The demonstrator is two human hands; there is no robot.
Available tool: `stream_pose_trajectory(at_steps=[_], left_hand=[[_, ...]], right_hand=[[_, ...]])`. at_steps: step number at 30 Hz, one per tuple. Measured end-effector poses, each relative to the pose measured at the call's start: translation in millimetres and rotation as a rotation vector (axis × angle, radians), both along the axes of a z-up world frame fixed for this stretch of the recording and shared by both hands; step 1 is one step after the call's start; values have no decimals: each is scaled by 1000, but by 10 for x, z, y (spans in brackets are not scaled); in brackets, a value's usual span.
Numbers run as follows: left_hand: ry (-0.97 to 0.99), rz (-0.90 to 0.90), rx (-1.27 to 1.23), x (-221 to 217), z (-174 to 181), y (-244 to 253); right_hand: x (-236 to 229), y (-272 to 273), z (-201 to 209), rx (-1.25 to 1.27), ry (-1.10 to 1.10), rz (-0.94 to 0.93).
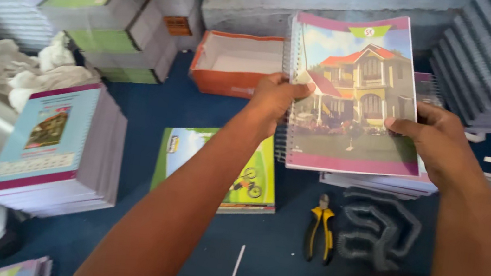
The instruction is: The person sits on the floor and assembles a spiral-bound calendar by inserting a plastic spiral coil into the punched holes. They use pliers to cut the coil to length and then thread it through the holes to bind the pages together.
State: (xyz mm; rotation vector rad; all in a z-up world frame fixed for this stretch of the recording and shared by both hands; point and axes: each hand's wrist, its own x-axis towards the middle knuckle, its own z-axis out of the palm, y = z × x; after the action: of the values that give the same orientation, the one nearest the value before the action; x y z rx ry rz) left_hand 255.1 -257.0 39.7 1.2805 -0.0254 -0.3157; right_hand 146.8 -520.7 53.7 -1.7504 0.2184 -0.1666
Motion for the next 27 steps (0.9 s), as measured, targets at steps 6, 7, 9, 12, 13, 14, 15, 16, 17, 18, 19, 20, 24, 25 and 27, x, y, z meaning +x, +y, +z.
stream_pose_trajectory(at_steps=[6,7,9,12,13,14,15,16,17,18,19,20,24,25,27], left_hand=[[79,-31,49,291,-397,-585],[72,-2,58,326,-439,-683],[62,15,96,379,-499,-821],[50,-16,131,371,-542,-902],[44,-28,104,345,-538,-939],[37,-41,78,319,-525,-960],[21,-17,135,295,-507,-982],[6,6,191,270,-484,-1009],[-7,27,247,234,-466,-1044],[12,47,272,201,-446,-1074],[30,68,301,171,-427,-1087],[49,89,330,144,-412,-1094],[-31,147,512,72,-423,-1075],[-33,161,508,78,-432,-1064],[-30,180,519,90,-455,-1058]], right_hand=[[52,-348,-91,-158,-3,-158],[67,-392,-115,-188,-36,-168],[103,-463,-166,-245,-102,-189],[100,-603,-211,-357,-91,-226],[100,-640,-224,-366,-61,-241],[90,-683,-238,-376,-31,-255],[84,-734,-254,-387,0,-271],[95,-771,-284,-416,-2,-273],[96,-804,-324,-447,0,-275],[98,-837,-364,-478,2,-277],[105,-859,-410,-447,12,-271],[115,-874,-454,-416,23,-265],[133,-901,-590,-428,-4,-225],[136,-902,-604,-425,31,-233],[153,-893,-616,-415,96,-248]])
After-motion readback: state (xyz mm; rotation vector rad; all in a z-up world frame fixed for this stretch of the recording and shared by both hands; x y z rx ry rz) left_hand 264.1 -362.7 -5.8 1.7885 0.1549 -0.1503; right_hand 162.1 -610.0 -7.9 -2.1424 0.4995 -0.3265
